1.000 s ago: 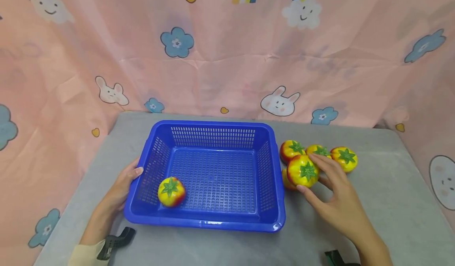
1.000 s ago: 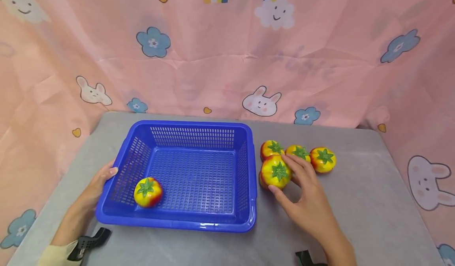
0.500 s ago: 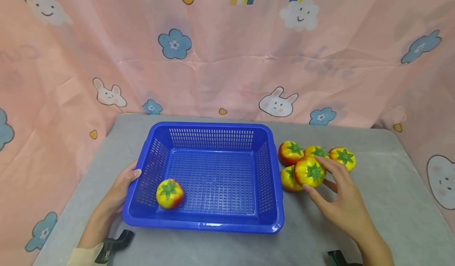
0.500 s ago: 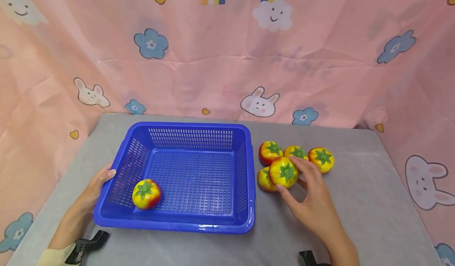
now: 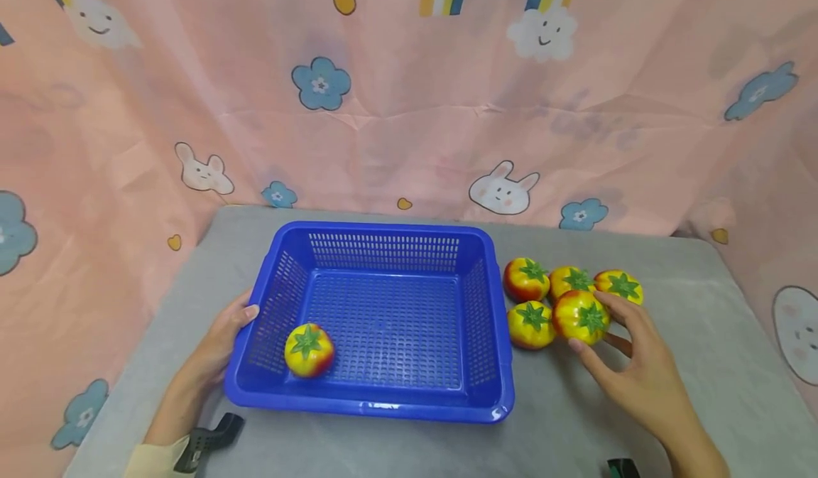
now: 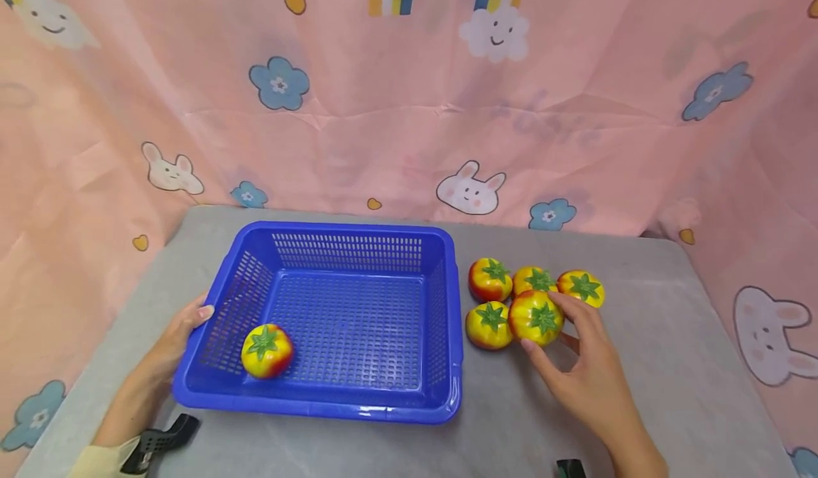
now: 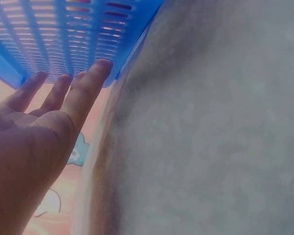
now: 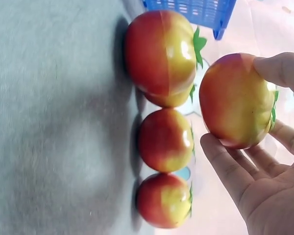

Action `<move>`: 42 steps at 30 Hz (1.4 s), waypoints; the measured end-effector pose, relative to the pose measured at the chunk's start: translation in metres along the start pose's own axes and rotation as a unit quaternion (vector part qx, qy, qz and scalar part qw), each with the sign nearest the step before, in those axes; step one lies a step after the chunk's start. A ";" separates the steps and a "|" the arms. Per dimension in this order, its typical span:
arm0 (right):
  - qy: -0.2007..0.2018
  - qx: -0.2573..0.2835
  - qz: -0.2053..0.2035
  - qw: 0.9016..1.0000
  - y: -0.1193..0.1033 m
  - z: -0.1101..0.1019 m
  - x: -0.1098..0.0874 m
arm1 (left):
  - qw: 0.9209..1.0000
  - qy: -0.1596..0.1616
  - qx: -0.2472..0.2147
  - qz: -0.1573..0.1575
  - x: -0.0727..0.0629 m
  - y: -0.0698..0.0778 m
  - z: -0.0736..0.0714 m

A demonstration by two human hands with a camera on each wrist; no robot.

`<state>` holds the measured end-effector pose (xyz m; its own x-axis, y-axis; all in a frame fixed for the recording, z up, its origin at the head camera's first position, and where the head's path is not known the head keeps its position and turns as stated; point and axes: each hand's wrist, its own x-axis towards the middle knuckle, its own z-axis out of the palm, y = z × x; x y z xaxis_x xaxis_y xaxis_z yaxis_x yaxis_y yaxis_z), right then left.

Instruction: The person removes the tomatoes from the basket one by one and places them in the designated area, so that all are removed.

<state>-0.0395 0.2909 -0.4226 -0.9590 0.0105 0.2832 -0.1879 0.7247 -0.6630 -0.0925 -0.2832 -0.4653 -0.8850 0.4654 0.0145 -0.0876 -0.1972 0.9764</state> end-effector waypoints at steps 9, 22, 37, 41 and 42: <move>-0.007 -0.005 0.021 1.000 0.011 -0.002 0.000 | 0.999 0.006 0.035 -0.008 -0.002 0.004 0.001; -0.035 -0.021 0.052 0.998 0.024 -0.004 -0.002 | 0.997 0.025 0.064 -0.023 0.001 0.004 0.004; -0.078 -0.039 0.065 0.994 0.030 -0.002 -0.003 | 0.997 0.032 0.067 -0.022 -0.001 0.002 0.004; -0.086 -0.039 0.070 0.993 0.032 -0.002 -0.002 | 0.997 0.031 0.066 -0.021 -0.001 0.002 0.004; -0.088 -0.037 0.071 0.993 0.032 -0.002 -0.002 | 0.997 0.029 0.065 -0.021 -0.001 0.002 0.004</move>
<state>-0.0429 0.3155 -0.4437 -0.9981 0.0005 0.0611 -0.0383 0.7733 -0.6329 -0.0900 -0.2810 -0.4622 -0.9072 0.4192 -0.0353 -0.0685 -0.0642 0.9956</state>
